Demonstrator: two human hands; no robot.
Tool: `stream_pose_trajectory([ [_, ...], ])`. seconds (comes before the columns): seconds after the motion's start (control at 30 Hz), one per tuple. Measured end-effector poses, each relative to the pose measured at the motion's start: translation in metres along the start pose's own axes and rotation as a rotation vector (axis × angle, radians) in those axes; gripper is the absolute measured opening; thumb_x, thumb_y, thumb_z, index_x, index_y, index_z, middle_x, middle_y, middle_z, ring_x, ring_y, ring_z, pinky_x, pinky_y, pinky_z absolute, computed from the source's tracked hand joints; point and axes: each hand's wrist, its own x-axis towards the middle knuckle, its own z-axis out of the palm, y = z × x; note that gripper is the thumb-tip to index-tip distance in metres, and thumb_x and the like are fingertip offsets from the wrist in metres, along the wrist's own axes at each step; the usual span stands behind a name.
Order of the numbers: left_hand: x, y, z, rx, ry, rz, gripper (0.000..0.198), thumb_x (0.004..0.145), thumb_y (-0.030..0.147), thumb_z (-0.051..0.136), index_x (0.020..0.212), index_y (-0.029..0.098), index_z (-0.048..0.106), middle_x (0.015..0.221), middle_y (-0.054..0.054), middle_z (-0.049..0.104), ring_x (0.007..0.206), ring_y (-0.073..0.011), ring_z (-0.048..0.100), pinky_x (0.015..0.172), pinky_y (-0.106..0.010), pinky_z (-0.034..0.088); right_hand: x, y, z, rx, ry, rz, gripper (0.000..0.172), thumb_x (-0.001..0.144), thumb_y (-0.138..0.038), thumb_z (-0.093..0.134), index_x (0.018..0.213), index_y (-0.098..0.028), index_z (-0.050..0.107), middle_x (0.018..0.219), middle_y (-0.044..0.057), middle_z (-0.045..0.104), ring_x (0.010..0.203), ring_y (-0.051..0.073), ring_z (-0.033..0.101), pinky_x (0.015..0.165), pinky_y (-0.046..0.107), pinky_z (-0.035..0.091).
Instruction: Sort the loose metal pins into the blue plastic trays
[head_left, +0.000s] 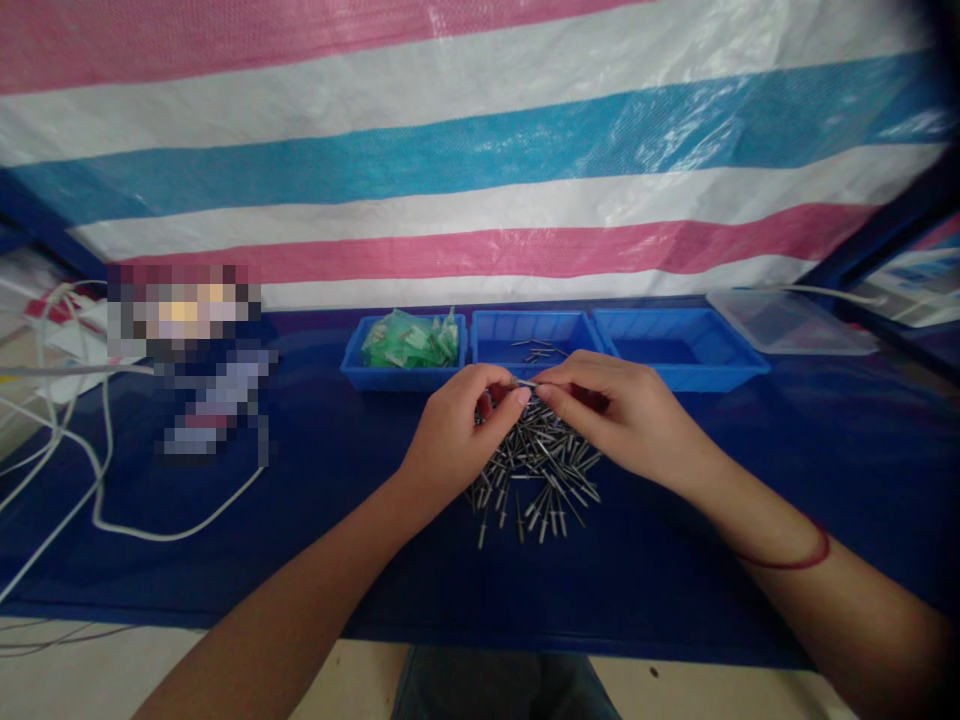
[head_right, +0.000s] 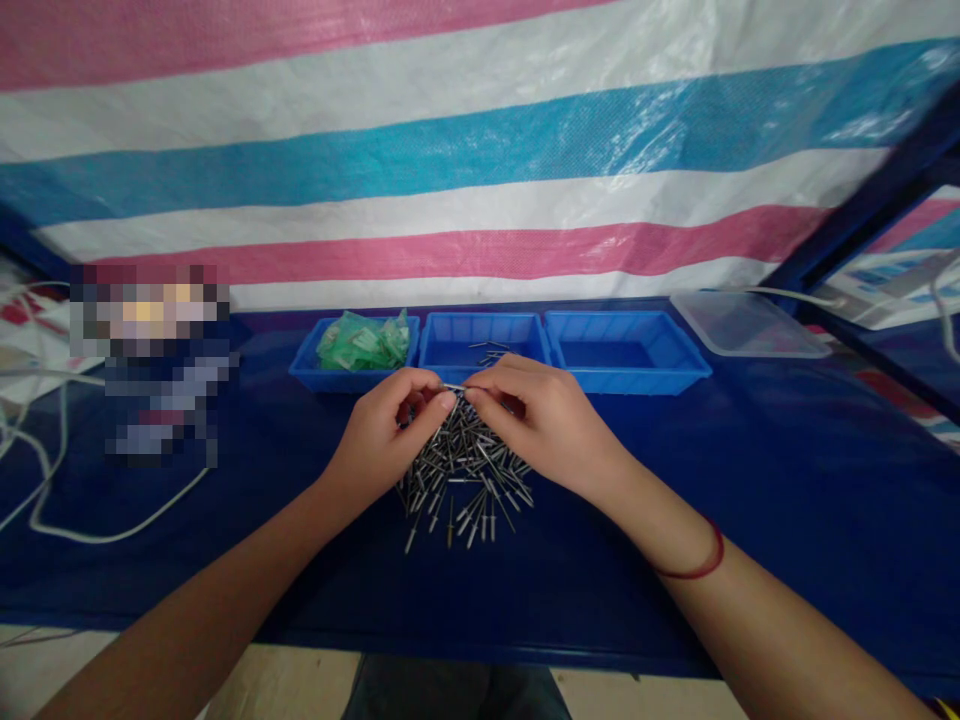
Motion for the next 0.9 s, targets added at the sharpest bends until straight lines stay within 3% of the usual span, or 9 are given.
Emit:
stream_pose_trajectory([
  [0.2,0.000,-0.003,0.000,0.049,-0.074,-0.005,0.016,0.091,0.028,0.050,0.094,0.018,0.061,0.082,-0.001,0.065,0.069,-0.0117,0.057,0.066,-0.025,0.044,0.003,0.026,-0.004,-0.280,0.222,0.094,0.026,0.092,-0.033,0.046,0.091,-0.019,0.067,0.077,0.006,0.065,0.069,0.019,0.058,0.063,0.032,0.042],
  [0.37,-0.002,-0.002,0.001,0.203,-0.230,0.153,0.016,0.090,0.025,0.050,0.088,0.018,0.065,0.086,-0.003,0.065,0.080,-0.0152,0.057,0.074,-0.029,0.041,0.004,0.045,-0.009,-0.553,0.265,0.148,0.031,0.092,-0.039,0.045,0.085,-0.018,0.067,0.074,0.008,0.064,0.075,0.024,0.059,0.070,0.036,0.042],
  [0.57,-0.008,0.006,0.013,0.384,-0.361,0.385,0.022,0.094,0.030,0.048,0.101,0.025,0.067,0.098,-0.003,0.064,0.093,-0.0188,0.052,0.077,-0.034,0.034,0.006,0.029,-0.010,-0.442,0.272,0.172,0.026,0.090,-0.035,0.047,0.081,-0.019,0.066,0.073,0.006,0.063,0.072,0.022,0.059,0.068,0.034,0.043],
  [0.77,-0.013,0.005,0.033,0.558,-0.334,0.476,0.016,0.092,0.028,0.052,0.092,0.028,0.067,0.106,-0.001,0.062,0.096,-0.0201,0.048,0.076,-0.037,0.029,0.005,0.019,-0.007,-0.345,0.236,0.143,0.021,0.087,-0.030,0.049,0.081,-0.019,0.066,0.075,0.006,0.064,0.072,0.020,0.059,0.064,0.033,0.043],
  [0.9,-0.012,0.006,0.034,0.574,-0.309,0.517,0.015,0.092,0.027,0.053,0.084,0.024,0.065,0.105,-0.001,0.062,0.096,-0.0199,0.049,0.078,-0.038,0.028,0.005,0.018,-0.006,-0.348,0.233,0.130,0.020,0.087,-0.028,0.050,0.081,-0.019,0.067,0.075,0.005,0.064,0.072,0.020,0.059,0.064,0.032,0.043],
])
